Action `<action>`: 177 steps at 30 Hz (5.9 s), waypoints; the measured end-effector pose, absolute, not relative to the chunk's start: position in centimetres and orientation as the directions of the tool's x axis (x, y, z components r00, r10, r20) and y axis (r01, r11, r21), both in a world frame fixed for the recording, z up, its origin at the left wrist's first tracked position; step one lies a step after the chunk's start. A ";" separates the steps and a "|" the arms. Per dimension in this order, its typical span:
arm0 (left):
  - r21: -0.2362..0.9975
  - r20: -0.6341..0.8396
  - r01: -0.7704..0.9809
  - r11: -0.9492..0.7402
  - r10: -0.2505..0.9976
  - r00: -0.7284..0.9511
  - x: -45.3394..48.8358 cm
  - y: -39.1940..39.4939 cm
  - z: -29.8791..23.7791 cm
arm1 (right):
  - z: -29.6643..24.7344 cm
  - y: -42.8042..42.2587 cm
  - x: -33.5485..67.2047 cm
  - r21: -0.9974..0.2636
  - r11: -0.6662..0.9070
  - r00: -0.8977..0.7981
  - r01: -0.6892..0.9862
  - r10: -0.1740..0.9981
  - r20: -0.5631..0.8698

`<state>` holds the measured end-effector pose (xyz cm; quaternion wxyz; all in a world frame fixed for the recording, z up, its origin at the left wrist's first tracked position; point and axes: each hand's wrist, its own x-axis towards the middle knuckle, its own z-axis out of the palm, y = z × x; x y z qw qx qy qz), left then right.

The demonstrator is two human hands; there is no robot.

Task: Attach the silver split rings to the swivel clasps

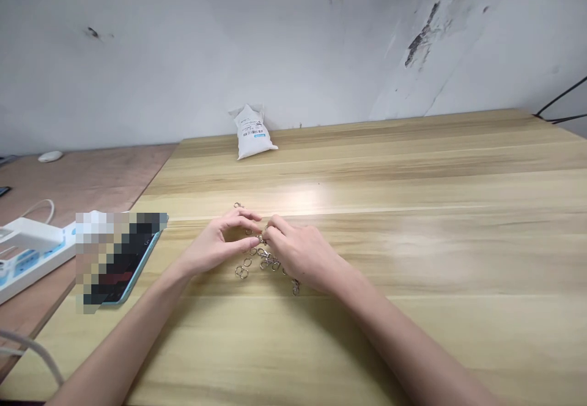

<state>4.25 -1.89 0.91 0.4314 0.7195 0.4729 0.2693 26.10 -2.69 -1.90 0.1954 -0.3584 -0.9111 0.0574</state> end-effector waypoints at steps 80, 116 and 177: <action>0.432 0.373 0.630 -0.645 0.764 0.526 4.2 -1.8 0.2 | -0.7 -2.1 26.4 -0.527 0.625 -0.443 0.576 0.781 0.441; 0.323 0.235 0.686 -0.653 0.757 0.610 1.2 -0.5 0.2 | -1.3 -0.3 29.0 -0.115 0.709 -0.656 0.696 0.693 0.300; 0.425 0.387 0.596 -0.681 0.732 0.561 4.8 -1.8 -0.5 | -1.7 -1.6 26.3 -0.082 0.761 -0.652 0.643 0.601 0.461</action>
